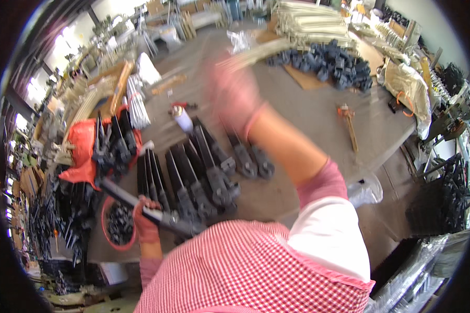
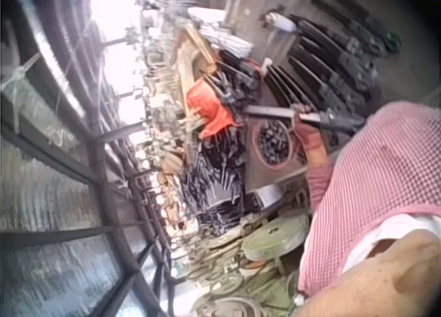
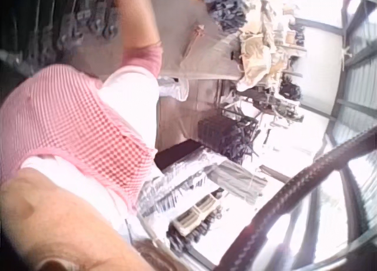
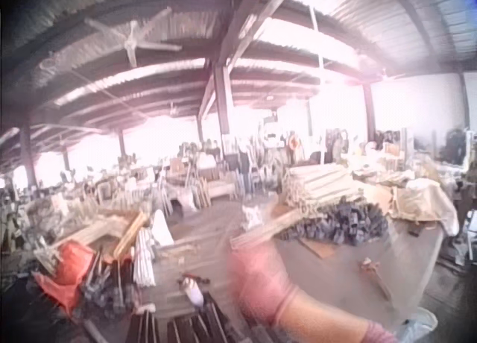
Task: The person repeatedly picks up long metal rods and small black plastic components, inserts the components onto the rods, and places the assembled units on a table. The person also uses a grinding machine to smooth the ends of the rods before assembly.
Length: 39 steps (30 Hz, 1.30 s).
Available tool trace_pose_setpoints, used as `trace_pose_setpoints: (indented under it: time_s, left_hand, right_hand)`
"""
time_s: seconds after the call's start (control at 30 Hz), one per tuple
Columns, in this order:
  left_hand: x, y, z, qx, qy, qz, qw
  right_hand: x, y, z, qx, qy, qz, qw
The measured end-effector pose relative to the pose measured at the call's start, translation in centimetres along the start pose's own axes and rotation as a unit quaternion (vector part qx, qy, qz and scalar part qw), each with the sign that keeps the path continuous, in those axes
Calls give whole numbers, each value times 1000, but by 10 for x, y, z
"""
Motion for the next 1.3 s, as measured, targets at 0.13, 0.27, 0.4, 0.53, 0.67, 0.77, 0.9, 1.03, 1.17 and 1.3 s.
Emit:
trace_pose_setpoints:
  time_s: [0.13, 0.27, 0.4, 0.53, 0.67, 0.77, 0.9, 1.03, 1.17, 1.3]
  left_hand:
    - [17, -9, -5, 17, -27, -73, 997]
    - [36, -16, -7, -19, 1, -20, 1000]
    - [48, -48, 1, -94, 4, 0, 996]
    - [44, -72, 8, -76, -28, -137, 987]
    - [31, -52, -4, -21, -57, -128, 990]
    - [34, -18, -12, -147, 57, 55, 986]
    - [59, 3, 29, -81, -51, -70, 993]
    - [80, 38, 49, -116, -54, 65, 990]
    - [93, 50, 50, -94, -40, 43, 994]
    - [95, 65, 51, -12, -13, 57, 998]
  right_hand:
    - [32, 108, -19, 358, -51, -128, 924]
    - [45, 143, -11, 347, -63, 372, 859]
    - [-26, -2, -71, 318, -154, -21, 935]
    - [-129, -108, -188, 508, -247, -415, 713]
    - [-164, -128, -209, 446, -336, -472, 682]
    - [-150, -133, -212, 513, -289, -426, 687]
    - [-138, -147, -221, 450, -281, -464, 710]
    - [-126, -159, -230, 424, -260, -469, 730]
    - [-114, -185, -242, 431, -281, -468, 718]
    - [-111, -205, -259, 411, -306, -480, 712]
Point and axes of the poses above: each hand's wrist, its own x-axis towards the middle knuckle, its own y-axis out of the back of the hand, z = x × y, the point moved 4 cm from there along x, towards the middle knuckle, and after that the axes turned 7 degrees about x, right-handed, at the moved point
